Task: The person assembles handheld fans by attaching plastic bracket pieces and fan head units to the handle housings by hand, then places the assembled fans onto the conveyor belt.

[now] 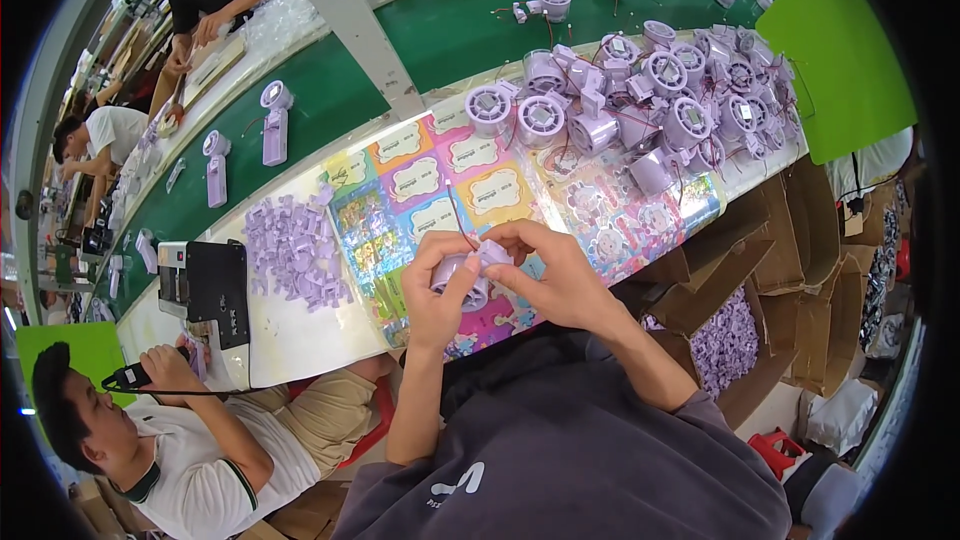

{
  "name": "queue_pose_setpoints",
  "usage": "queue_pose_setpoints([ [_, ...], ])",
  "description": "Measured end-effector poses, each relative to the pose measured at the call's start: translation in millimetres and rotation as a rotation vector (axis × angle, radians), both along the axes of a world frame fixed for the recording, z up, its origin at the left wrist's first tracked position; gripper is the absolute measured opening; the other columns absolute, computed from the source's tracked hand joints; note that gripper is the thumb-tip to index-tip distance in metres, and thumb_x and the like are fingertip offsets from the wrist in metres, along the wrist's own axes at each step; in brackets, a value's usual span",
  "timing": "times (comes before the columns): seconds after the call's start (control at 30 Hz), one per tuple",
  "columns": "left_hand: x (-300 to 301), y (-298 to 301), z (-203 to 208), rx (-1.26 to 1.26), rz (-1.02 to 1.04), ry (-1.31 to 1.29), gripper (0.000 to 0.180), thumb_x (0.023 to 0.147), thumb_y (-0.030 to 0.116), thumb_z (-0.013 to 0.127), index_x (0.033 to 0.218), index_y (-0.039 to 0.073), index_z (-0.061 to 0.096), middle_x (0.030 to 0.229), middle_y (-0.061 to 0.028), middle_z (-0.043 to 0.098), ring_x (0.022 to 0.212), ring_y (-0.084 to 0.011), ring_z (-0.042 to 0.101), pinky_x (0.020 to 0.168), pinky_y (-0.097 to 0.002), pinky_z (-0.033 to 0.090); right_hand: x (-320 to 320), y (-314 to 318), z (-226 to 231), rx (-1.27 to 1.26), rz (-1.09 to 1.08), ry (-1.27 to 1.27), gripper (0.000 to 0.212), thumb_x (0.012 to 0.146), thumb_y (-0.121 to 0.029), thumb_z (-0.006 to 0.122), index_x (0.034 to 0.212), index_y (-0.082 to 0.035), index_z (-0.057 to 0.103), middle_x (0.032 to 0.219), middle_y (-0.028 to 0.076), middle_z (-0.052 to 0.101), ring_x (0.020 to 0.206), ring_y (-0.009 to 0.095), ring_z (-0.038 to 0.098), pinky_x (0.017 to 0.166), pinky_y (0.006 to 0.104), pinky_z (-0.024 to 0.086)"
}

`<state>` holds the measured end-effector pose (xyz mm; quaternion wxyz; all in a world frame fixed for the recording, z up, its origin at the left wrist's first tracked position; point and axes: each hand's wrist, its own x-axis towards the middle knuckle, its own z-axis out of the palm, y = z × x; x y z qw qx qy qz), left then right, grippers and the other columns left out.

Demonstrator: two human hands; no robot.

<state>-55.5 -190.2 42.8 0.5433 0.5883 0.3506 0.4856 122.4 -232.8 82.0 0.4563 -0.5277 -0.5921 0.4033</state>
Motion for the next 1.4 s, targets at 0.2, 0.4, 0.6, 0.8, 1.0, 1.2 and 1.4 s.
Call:
queue_pose_setpoints([
  [0.2, -9, -10, 0, -0.328, -0.130, -0.427, 0.014, 0.085, 0.004, 0.066, 0.096, -0.005, 0.068, 0.103, -0.0116, 0.064, 0.097, -0.0186, 0.059, 0.087, -0.0312, 0.046, -10, -9, 33, 0.066, 0.038, -0.081, 0.035, 0.086, -0.012, 0.075, 0.117, 0.001, 0.065, 0.091, 0.012, 0.066, 0.075, 0.021, 0.061, 0.068, 0.0317, 0.050],
  [0.4, -20, -6, 2, -0.310, -0.052, -0.415, 0.015, 0.085, 0.007, 0.065, 0.090, -0.007, 0.067, 0.102, -0.0139, 0.065, 0.093, -0.0195, 0.061, 0.086, -0.0330, 0.048, -21, 4, 22, 0.038, 0.076, -0.001, 0.035, 0.083, -0.010, 0.078, 0.114, 0.002, 0.067, 0.085, 0.009, 0.065, 0.066, 0.016, 0.056, 0.061, 0.0301, 0.047],
  [0.6, -28, 47, -3, -0.023, 0.255, -0.099, 0.008, 0.086, 0.004, 0.067, 0.091, -0.003, 0.069, 0.093, -0.0050, 0.065, 0.090, -0.0139, 0.058, 0.083, -0.0277, 0.045, -14, 39, 5, 0.081, 0.027, -0.089, 0.034, 0.088, -0.010, 0.072, 0.120, 0.000, 0.066, 0.101, 0.012, 0.071, 0.080, 0.018, 0.063, 0.071, 0.0310, 0.050],
  [0.8, -16, 187, -8, -0.144, 0.764, -0.296, 0.017, 0.093, 0.015, 0.070, 0.097, -0.002, 0.068, 0.091, -0.0038, 0.067, 0.082, -0.0111, 0.060, 0.072, -0.0261, 0.047, 38, 57, 36, 0.246, -0.035, -0.279, 0.041, 0.088, -0.009, 0.071, 0.127, -0.002, 0.061, 0.108, 0.009, 0.071, 0.089, 0.022, 0.064, 0.079, 0.0339, 0.050],
  [1.0, -27, 304, -65, -0.153, 0.805, -0.049, 0.047, 0.090, 0.039, 0.076, 0.109, -0.003, 0.064, 0.092, -0.0075, 0.067, 0.080, -0.0141, 0.061, 0.070, -0.0281, 0.050, 79, 88, 77, 0.476, 0.126, -0.774, 0.023, 0.082, -0.010, 0.073, 0.104, -0.003, 0.068, 0.092, 0.012, 0.066, 0.087, 0.034, 0.061, 0.076, 0.0426, 0.050],
  [1.2, -20, 324, -80, 0.143, 0.962, 0.417, 0.050, 0.094, 0.032, 0.065, 0.127, -0.003, 0.052, 0.121, -0.0264, 0.053, 0.115, -0.0388, 0.048, 0.101, -0.0466, 0.038, 132, 181, 91, 0.461, 0.104, -0.946, 0.020, 0.081, -0.012, 0.071, 0.100, -0.005, 0.069, 0.096, 0.012, 0.069, 0.095, 0.032, 0.061, 0.086, 0.0438, 0.048],
  [1.4, -18, 314, -63, 0.174, 0.920, 0.577, 0.047, 0.091, 0.024, 0.066, 0.129, 0.001, 0.051, 0.122, -0.0224, 0.054, 0.115, -0.0406, 0.048, 0.101, -0.0481, 0.039, 138, 332, 41, 0.470, 0.158, -1.301, 0.023, 0.080, -0.015, 0.071, 0.101, -0.006, 0.066, 0.102, 0.011, 0.068, 0.102, 0.031, 0.061, 0.089, 0.0420, 0.049],
])
